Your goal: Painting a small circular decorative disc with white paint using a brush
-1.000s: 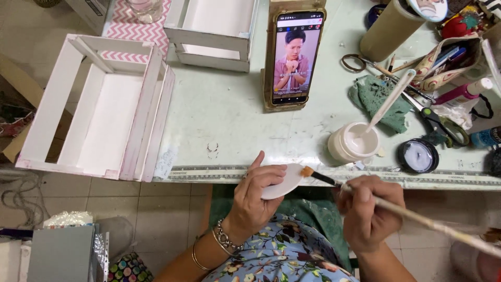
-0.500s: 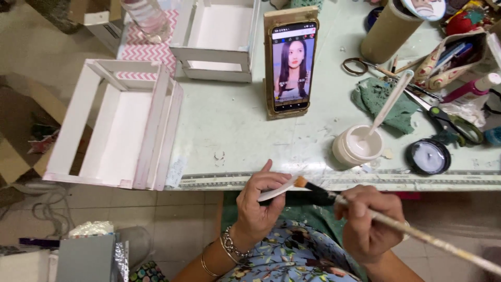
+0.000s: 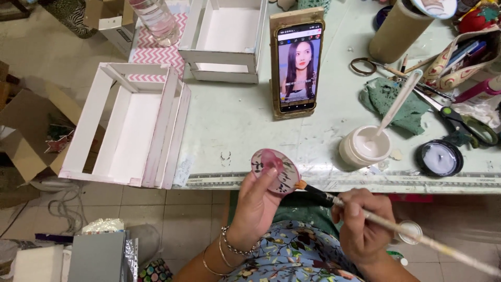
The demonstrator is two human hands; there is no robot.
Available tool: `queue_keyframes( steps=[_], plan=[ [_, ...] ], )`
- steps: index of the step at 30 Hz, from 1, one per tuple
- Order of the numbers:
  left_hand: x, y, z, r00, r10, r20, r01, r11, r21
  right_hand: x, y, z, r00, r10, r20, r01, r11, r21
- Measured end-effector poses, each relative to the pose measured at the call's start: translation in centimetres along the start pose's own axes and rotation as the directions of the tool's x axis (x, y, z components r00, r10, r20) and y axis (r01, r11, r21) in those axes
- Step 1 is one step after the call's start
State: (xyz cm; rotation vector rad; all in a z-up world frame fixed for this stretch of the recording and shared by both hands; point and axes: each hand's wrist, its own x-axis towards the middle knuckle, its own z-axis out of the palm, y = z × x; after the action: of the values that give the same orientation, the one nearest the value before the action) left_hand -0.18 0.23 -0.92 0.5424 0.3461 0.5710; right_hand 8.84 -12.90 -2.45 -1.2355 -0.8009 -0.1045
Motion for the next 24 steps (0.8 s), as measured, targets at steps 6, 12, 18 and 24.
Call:
queue_keyframes(
  steps=[6, 12, 18, 24],
  plan=[
    [0.2, 0.3, 1.0, 0.967, -0.226, -0.121, 0.197, 0.957, -0.215, -1.5, 1.1, -0.4, 0.967, -0.244, 0.069, 0.246, 0.969, -0.025],
    [0.5, 0.3, 1.4, 0.939, -0.291, -0.184, 0.254, 0.947, -0.198, -1.8, 1.0, -2.0, 0.956, -0.203, 0.211, 0.217, 0.975, -0.047],
    [0.8, 2.1, 0.7, 0.669, 0.464, 0.581, -0.634, -0.053, 0.772, 0.3, -1.6, -2.4, 0.98, -0.099, -0.173, 0.073, 0.986, -0.151],
    [1.1, 2.9, 0.2, 0.63, 0.415, 0.656, -0.588, -0.297, 0.752, -0.2, 0.0, -2.6, 0.953, -0.275, 0.132, 0.293, 0.943, -0.157]
  ],
)
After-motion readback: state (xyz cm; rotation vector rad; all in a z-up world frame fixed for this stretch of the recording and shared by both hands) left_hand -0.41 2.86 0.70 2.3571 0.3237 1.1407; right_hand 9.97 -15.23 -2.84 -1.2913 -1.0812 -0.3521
